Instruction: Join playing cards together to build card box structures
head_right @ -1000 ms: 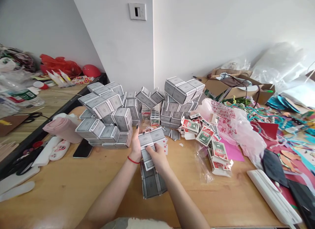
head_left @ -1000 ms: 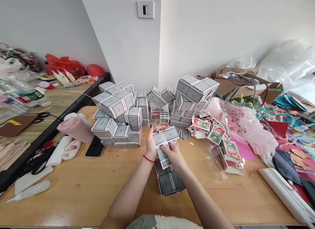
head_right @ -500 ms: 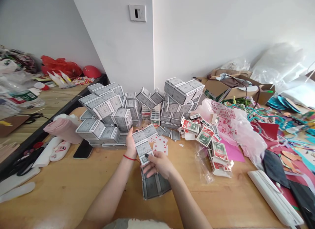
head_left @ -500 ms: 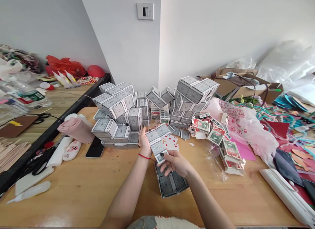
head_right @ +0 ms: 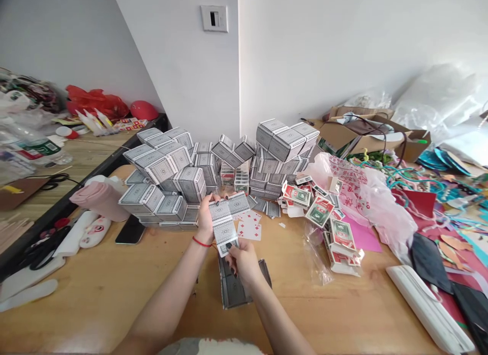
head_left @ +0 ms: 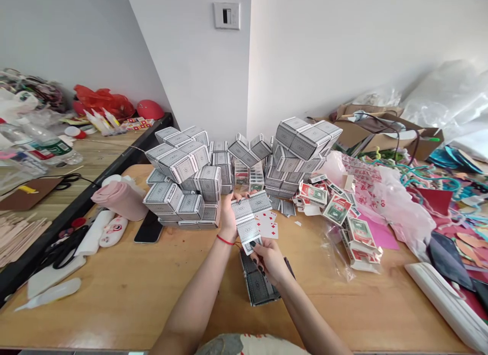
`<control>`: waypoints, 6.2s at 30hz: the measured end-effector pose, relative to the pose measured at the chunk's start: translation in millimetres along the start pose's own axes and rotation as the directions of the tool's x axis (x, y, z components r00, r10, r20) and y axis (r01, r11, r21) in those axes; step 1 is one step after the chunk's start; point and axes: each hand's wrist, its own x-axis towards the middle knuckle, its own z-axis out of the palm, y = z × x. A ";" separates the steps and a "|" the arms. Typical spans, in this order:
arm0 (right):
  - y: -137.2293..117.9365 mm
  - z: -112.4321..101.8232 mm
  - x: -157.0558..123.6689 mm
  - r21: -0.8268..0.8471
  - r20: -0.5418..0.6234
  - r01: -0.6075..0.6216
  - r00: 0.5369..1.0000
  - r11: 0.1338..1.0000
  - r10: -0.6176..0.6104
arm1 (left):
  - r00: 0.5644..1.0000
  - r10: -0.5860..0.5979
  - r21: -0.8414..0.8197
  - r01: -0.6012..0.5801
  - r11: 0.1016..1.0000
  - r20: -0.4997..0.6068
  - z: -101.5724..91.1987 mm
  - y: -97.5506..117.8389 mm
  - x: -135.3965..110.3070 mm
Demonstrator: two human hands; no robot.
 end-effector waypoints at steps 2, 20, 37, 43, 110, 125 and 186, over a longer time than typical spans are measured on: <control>-1.0 3.5 -2.3 -0.007 -0.038 0.020 0.999 1.000 -0.021 | 1.000 -0.011 0.033 0.010 0.999 0.014 1.0 0.5 -0.1; -4.2 1.4 -7.0 0.084 0.097 0.003 0.995 0.996 -0.011 | 0.995 -0.075 -0.076 0.070 0.995 -0.062 8.4 14.6 2.4; -21.9 -7.4 -0.5 -0.151 -0.045 0.147 0.987 0.978 -0.155 | 0.999 -0.049 -0.080 0.048 0.996 -0.003 9.4 13.3 -3.4; -45.8 -40.8 8.2 -0.549 -0.190 0.330 0.846 0.768 -0.499 | 0.905 -0.391 -0.056 0.404 0.913 0.168 -3.5 22.4 -14.3; -38.8 -34.5 13.9 0.254 0.034 0.275 0.955 0.927 -0.293 | 0.955 0.296 0.662 -0.231 0.713 0.015 -19.6 -8.4 -38.8; -48.8 -46.3 13.6 0.085 0.042 0.093 0.994 0.992 -0.097 | 0.957 0.118 0.956 -0.278 0.096 0.266 -20.2 24.1 -38.1; -46.7 -35.5 9.2 0.003 -0.120 0.171 0.978 0.985 -0.170 | 0.917 -0.393 0.395 0.337 0.855 0.070 -34.3 4.5 -50.4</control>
